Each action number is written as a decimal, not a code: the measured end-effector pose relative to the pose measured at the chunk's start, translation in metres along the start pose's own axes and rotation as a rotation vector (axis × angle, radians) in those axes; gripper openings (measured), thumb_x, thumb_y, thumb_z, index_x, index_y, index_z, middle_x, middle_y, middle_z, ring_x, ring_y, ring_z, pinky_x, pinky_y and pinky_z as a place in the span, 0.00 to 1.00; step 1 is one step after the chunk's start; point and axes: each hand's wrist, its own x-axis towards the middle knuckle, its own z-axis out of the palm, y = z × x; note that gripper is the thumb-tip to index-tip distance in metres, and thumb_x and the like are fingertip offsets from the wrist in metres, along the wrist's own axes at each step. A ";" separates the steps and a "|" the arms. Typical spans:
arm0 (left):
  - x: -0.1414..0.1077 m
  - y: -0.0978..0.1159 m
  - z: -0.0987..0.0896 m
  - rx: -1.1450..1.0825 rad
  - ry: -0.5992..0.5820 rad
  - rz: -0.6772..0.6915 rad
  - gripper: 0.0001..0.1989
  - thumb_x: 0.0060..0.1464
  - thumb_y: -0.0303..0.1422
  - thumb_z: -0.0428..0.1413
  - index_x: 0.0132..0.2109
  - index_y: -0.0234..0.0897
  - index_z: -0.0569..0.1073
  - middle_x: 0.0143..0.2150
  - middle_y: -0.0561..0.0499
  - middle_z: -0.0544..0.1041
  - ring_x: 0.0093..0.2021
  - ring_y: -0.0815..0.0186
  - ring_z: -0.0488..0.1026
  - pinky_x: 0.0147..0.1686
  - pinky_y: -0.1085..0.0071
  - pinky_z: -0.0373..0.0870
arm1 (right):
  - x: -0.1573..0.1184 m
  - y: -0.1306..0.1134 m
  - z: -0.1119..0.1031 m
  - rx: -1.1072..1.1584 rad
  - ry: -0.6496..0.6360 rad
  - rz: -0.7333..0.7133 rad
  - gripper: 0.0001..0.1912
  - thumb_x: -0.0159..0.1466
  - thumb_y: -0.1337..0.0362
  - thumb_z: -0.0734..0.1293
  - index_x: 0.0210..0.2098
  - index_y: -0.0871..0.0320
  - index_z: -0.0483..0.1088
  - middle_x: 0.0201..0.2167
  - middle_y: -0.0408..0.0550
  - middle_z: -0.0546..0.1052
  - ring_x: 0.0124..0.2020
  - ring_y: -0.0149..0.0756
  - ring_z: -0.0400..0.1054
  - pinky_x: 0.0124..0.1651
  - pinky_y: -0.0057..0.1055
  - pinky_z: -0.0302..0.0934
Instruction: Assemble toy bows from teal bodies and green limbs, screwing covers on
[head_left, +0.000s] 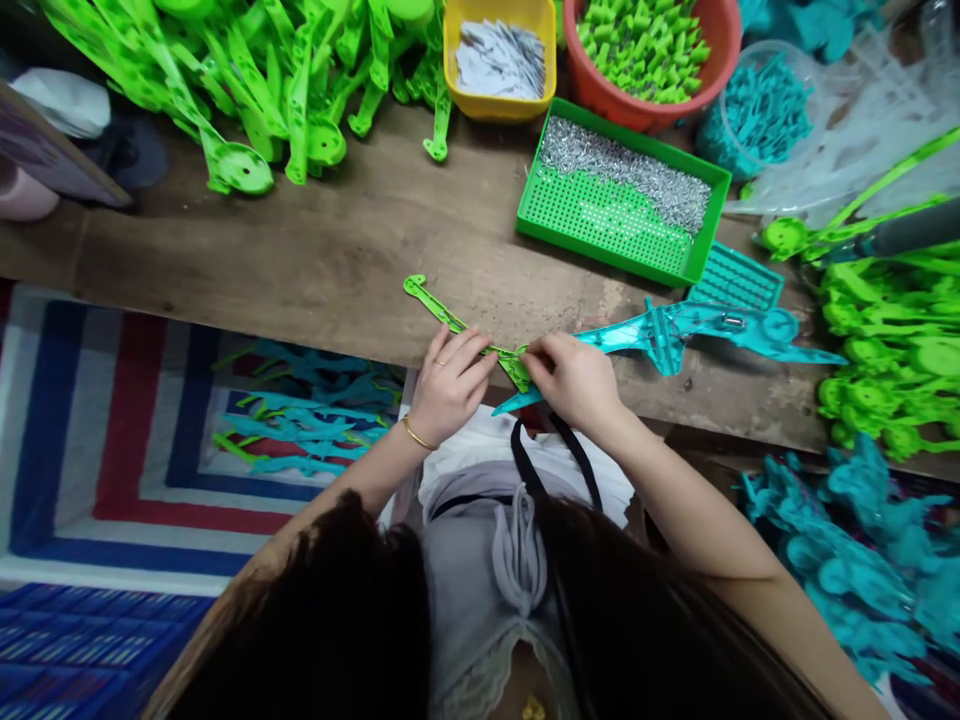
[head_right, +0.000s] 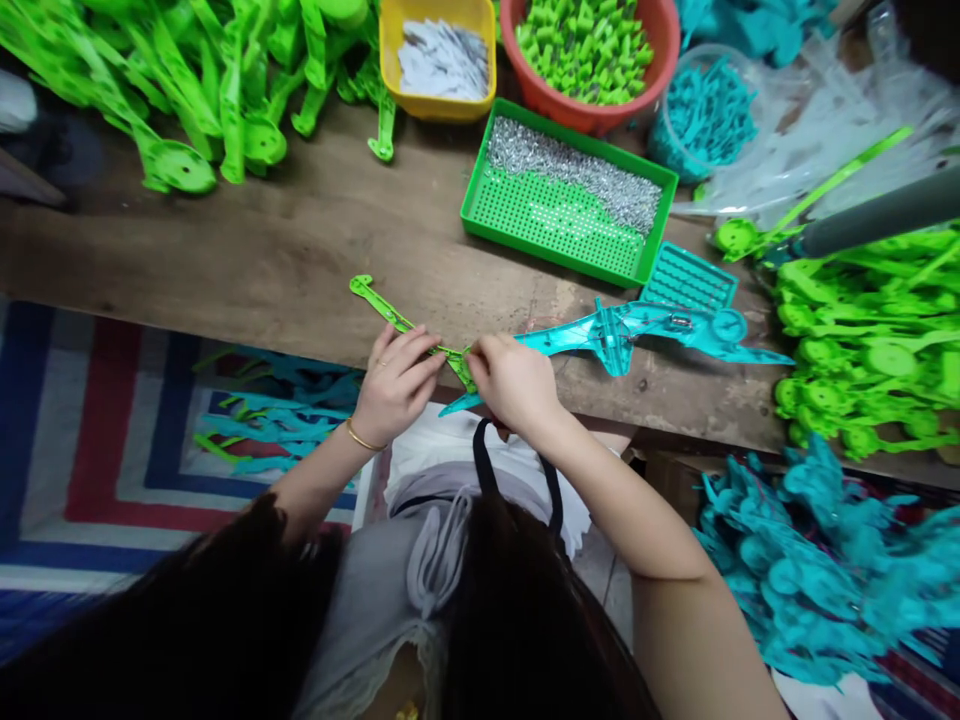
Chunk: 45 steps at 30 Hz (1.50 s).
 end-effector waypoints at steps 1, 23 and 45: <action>0.000 -0.001 0.000 0.006 -0.005 0.005 0.13 0.60 0.27 0.52 0.48 0.41 0.77 0.56 0.46 0.77 0.62 0.56 0.68 0.66 0.45 0.56 | 0.001 0.002 -0.001 0.020 0.008 0.035 0.12 0.67 0.59 0.61 0.39 0.56 0.75 0.38 0.48 0.80 0.39 0.37 0.73 0.37 0.30 0.55; 0.009 0.003 -0.003 -0.069 0.013 -0.020 0.13 0.58 0.26 0.51 0.47 0.40 0.77 0.52 0.45 0.77 0.59 0.56 0.69 0.64 0.46 0.61 | -0.003 0.025 -0.018 -0.106 -0.024 0.039 0.10 0.67 0.61 0.62 0.35 0.56 0.74 0.34 0.48 0.81 0.34 0.38 0.71 0.37 0.32 0.48; 0.051 0.058 0.012 0.041 -0.211 0.053 0.19 0.58 0.41 0.56 0.51 0.34 0.75 0.51 0.38 0.73 0.51 0.49 0.68 0.53 0.54 0.67 | -0.006 0.044 -0.015 -0.237 -0.038 -0.136 0.13 0.69 0.64 0.58 0.42 0.59 0.74 0.45 0.53 0.74 0.47 0.44 0.66 0.46 0.37 0.47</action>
